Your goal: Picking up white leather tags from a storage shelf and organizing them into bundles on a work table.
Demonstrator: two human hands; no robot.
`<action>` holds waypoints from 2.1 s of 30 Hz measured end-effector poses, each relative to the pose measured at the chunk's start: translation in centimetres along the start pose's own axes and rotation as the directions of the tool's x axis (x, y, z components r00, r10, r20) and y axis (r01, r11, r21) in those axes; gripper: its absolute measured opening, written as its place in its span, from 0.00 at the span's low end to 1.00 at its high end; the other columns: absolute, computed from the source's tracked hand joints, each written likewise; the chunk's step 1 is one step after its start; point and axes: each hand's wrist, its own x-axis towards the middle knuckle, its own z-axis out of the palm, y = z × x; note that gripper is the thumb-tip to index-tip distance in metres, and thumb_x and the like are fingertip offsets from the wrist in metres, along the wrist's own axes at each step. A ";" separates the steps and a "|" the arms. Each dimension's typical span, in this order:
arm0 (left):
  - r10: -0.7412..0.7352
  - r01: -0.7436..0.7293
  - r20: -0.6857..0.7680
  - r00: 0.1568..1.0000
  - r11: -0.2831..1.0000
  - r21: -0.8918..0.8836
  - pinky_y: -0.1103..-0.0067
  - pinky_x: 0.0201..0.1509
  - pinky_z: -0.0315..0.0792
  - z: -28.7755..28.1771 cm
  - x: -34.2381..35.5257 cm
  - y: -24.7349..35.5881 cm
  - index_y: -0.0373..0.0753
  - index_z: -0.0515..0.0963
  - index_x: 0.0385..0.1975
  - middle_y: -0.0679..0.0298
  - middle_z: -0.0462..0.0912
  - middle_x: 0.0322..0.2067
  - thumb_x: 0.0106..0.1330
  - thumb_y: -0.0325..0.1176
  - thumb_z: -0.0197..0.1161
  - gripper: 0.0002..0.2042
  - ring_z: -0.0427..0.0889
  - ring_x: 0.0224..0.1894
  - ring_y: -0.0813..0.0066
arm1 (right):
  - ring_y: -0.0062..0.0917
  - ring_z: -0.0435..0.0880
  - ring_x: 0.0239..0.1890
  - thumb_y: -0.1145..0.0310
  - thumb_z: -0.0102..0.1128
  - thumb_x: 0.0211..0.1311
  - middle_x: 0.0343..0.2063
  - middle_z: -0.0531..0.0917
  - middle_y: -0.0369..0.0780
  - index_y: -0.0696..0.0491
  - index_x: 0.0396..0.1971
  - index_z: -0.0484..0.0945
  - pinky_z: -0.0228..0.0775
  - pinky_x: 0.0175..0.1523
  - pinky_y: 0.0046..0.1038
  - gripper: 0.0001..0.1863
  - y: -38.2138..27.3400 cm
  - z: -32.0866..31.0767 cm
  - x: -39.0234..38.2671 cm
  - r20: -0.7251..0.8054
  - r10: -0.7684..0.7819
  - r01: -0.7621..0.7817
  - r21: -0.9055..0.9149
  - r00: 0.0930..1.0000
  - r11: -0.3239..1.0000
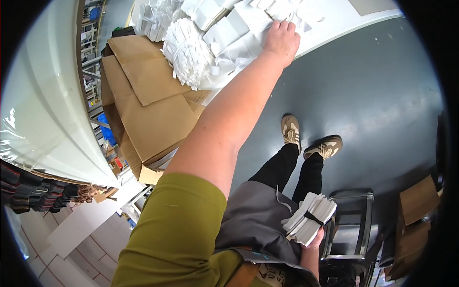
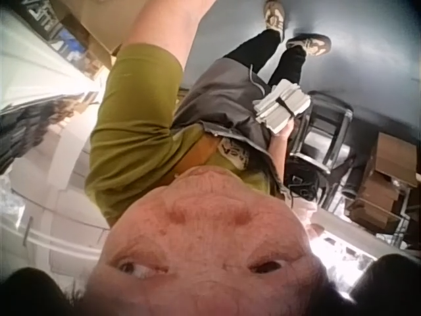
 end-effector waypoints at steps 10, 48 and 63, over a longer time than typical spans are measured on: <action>-0.071 0.070 0.016 0.997 0.994 0.081 0.59 0.60 0.53 -0.8 0.3 0.5 0.49 0.80 0.37 0.66 0.76 0.43 0.57 0.33 0.58 0.09 0.69 0.53 0.68 | 0.47 0.73 0.56 0.40 0.67 0.43 0.60 0.67 0.47 0.55 0.66 0.54 0.68 0.56 0.57 0.54 1.2 -4.2 -0.2 0.014 0.030 -0.029 -0.084 0.999 0.996; -0.124 0.121 -0.032 0.992 0.990 -0.079 0.74 0.55 0.64 -0.3 0.9 1.0 0.42 0.80 0.35 0.62 0.76 0.40 0.53 0.28 0.61 0.09 0.71 0.49 0.66 | 0.45 0.75 0.55 0.50 0.69 0.44 0.56 0.72 0.48 0.57 0.63 0.60 0.68 0.59 0.48 0.48 0.4 -1.2 -0.3 0.002 0.056 -0.056 0.008 0.998 0.998; -0.281 0.434 0.438 0.854 -0.080 -0.897 0.71 0.60 0.65 -1.6 -6.3 8.8 0.34 0.73 0.49 0.59 0.76 0.49 0.65 0.38 0.59 0.17 0.74 0.54 0.66 | 0.42 0.76 0.53 0.58 0.72 0.42 0.52 0.76 0.47 0.58 0.59 0.66 0.70 0.58 0.44 0.42 0.1 -1.8 -0.8 -0.031 0.034 -0.029 0.149 0.999 0.988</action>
